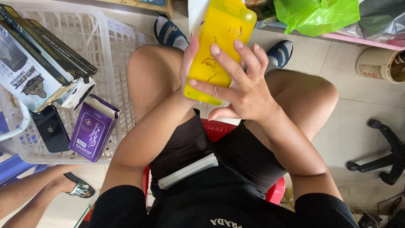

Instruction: Taking phone screen protectors out of packaging and organizing them into stacks.

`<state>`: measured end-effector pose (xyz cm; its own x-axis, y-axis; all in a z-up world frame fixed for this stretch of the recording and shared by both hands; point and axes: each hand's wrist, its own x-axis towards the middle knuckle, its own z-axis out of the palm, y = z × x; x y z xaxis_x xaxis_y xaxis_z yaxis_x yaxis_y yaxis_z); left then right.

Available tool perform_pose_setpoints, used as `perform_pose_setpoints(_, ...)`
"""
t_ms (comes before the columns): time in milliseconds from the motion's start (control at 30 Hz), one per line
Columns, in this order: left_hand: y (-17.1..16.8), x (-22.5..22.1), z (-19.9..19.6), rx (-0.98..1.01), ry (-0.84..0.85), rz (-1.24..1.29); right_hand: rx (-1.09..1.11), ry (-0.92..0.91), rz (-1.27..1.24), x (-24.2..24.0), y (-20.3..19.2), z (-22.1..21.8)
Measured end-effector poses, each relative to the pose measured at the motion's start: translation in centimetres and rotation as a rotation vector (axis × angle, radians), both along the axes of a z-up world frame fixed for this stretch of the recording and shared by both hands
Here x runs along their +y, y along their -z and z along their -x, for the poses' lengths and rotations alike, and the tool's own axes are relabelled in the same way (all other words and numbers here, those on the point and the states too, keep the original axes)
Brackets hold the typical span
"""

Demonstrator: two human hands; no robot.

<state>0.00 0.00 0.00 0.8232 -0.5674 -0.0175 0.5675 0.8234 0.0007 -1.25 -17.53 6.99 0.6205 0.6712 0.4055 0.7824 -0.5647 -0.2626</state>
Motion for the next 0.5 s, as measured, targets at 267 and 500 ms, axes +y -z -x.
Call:
perform_pose_setpoints(267, -2.2, -0.7, 0.1, -0.144, 0.055, -0.155, 0.086, 0.098, -0.034, -2.2, -0.3, -1.5)
perform_pose_setpoints(500, -0.9, -0.7, 0.7, -0.308, 0.164, -0.203, 0.2, 0.254, -0.089, -3.4, -1.9, -2.9)
